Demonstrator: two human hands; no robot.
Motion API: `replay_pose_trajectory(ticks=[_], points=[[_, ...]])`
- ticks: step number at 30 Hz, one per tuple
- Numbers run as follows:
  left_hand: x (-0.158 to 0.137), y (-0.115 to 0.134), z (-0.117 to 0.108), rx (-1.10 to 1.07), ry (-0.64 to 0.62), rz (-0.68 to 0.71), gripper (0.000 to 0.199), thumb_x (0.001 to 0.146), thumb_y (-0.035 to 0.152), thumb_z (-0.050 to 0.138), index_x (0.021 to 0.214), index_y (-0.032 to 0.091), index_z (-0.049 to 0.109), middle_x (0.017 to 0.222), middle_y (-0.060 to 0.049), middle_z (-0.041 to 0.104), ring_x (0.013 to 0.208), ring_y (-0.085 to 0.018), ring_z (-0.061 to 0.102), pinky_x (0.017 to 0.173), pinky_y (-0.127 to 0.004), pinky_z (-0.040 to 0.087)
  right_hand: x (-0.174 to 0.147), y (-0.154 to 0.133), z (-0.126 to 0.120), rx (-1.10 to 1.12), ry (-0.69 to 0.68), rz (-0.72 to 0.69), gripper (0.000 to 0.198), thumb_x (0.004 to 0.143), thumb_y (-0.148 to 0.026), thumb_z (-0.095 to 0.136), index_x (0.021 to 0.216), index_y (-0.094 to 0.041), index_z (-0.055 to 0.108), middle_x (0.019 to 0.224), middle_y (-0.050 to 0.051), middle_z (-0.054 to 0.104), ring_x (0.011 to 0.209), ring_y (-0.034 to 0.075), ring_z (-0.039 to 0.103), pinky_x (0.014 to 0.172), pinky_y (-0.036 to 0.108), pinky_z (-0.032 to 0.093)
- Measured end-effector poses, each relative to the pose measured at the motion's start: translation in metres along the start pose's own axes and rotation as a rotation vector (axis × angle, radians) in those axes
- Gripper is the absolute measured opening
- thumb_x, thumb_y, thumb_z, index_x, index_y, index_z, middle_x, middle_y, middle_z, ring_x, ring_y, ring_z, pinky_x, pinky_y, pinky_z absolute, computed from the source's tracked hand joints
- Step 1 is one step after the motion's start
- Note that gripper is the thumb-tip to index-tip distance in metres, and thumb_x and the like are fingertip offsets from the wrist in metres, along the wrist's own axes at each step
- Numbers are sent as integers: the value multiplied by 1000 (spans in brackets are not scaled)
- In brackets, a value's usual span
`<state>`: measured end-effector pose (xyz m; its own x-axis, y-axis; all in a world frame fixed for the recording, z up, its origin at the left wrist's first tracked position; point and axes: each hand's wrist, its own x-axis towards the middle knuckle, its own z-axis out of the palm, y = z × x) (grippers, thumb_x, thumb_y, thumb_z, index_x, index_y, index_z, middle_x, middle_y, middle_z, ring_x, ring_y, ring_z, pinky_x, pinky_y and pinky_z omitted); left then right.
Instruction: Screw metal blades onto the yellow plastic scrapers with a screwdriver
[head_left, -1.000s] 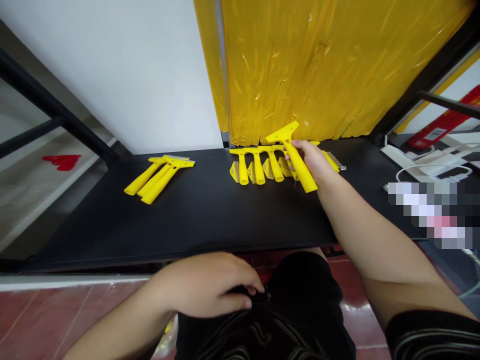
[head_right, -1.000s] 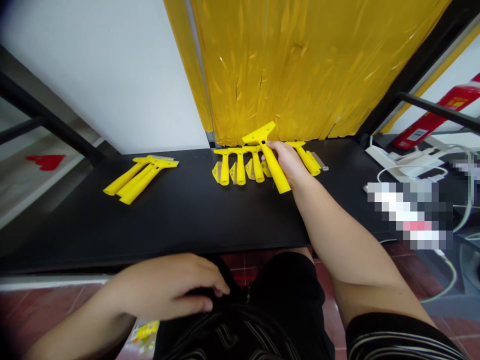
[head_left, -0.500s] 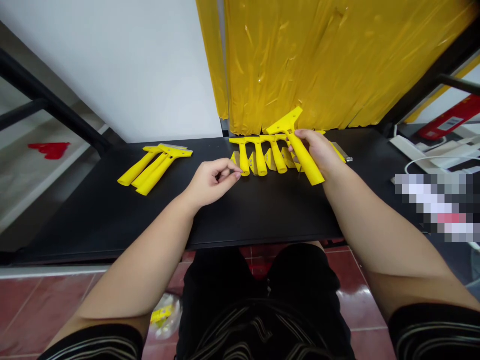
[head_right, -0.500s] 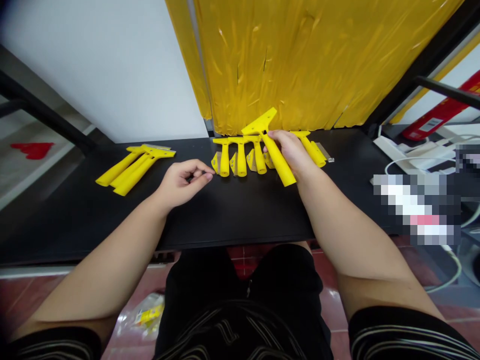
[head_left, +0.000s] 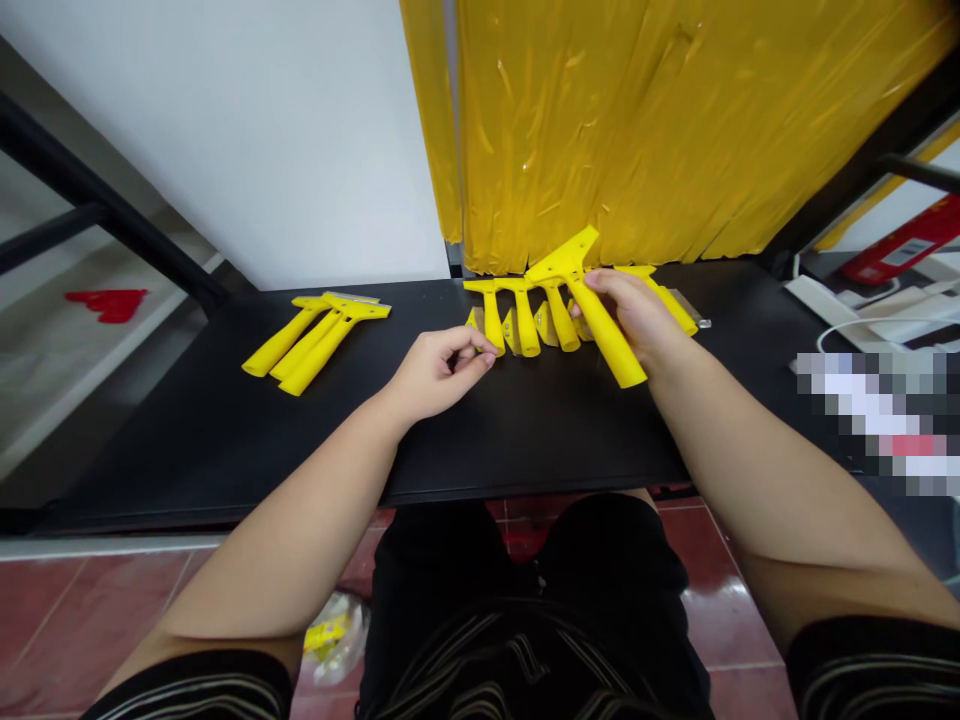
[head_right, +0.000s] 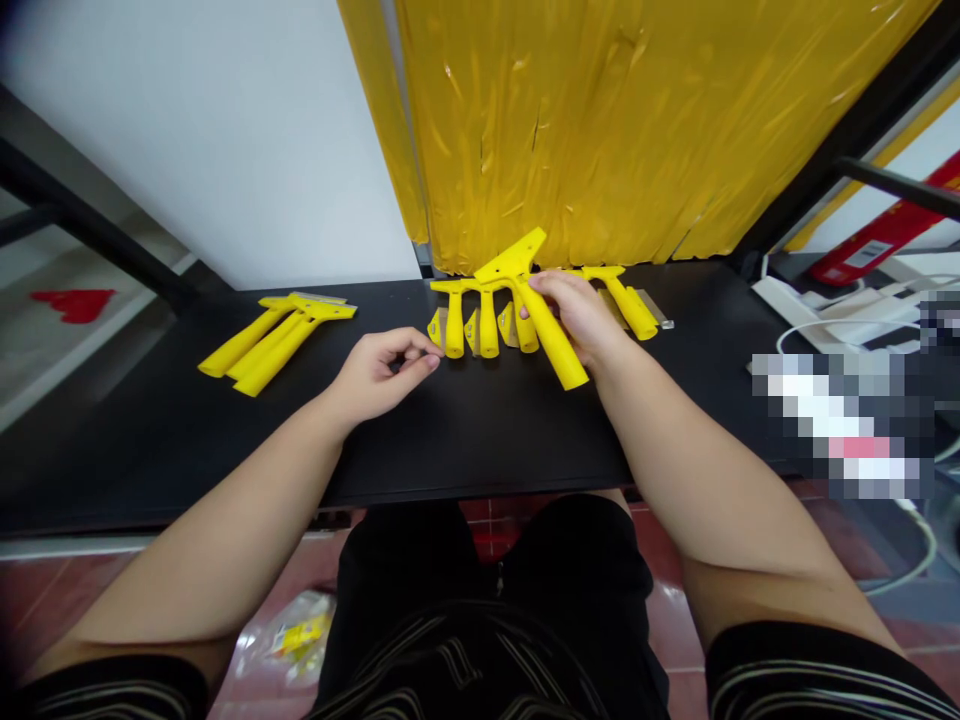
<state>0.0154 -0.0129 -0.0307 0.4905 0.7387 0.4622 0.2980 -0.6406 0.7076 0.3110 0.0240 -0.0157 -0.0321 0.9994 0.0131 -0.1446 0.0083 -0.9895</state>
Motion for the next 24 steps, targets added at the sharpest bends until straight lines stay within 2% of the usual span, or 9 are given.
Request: replay_pose_trajectory(ticks=[4,6,9,12,16,18,20,22,24], points=[[1,1,13,-248,-76,-154,21,97,34,71,107,15,73,83,-2,69,69,-11,62,65,-24,52,-16,-1,21,68,-110,17,25,84,-37,81,88,-20,63,68,1,70,39,6,32,36,21,20],[1,1,18,-415,-158,-252,30,97,39,72,112,14,72,96,-8,75,79,-15,71,73,-28,59,-24,-1,32,100,-205,14,30,83,-40,83,88,-21,60,68,0,69,39,4,25,37,21,14],[0,4,24,-607,-262,-349,37,94,47,77,110,14,72,105,-11,78,90,-19,76,84,-33,63,-33,1,45,147,-277,-11,37,80,-41,88,88,-23,56,56,-9,54,39,3,20,39,20,13],[-2,9,27,-716,-277,-388,41,90,47,83,112,15,70,108,-10,79,96,-20,77,90,-35,63,-35,6,52,171,-258,-32,39,79,-40,90,87,-23,55,51,-14,38,39,3,19,39,20,14],[-3,12,28,-728,-271,-442,47,84,40,89,116,16,66,101,-7,78,91,-19,77,87,-34,63,-34,9,54,144,-241,-10,37,81,-40,88,87,-23,56,55,-13,44,39,3,21,39,21,13],[-3,11,25,-699,-241,-449,47,85,41,88,118,16,65,101,-7,78,88,-18,77,83,-33,63,-34,8,53,112,-247,1,33,83,-40,85,89,-22,58,64,-9,55,40,2,22,39,22,12],[-3,7,18,-635,-153,-430,47,87,44,85,119,16,65,104,-9,78,86,-19,77,81,-34,63,-33,5,51,86,-249,15,29,84,-38,84,92,-21,61,71,-7,59,41,2,23,40,22,12],[-3,0,7,-462,2,-395,48,87,46,83,121,17,65,107,-9,77,85,-20,76,79,-35,63,-32,2,47,79,-232,27,28,82,-35,85,92,-21,61,68,-9,53,42,2,22,41,22,12],[-4,-10,-6,-169,162,-388,48,86,47,82,121,18,67,105,-8,77,85,-21,74,79,-35,61,-29,0,41,78,-201,32,30,79,-32,86,90,-21,61,64,-11,45,43,2,22,42,22,12]])
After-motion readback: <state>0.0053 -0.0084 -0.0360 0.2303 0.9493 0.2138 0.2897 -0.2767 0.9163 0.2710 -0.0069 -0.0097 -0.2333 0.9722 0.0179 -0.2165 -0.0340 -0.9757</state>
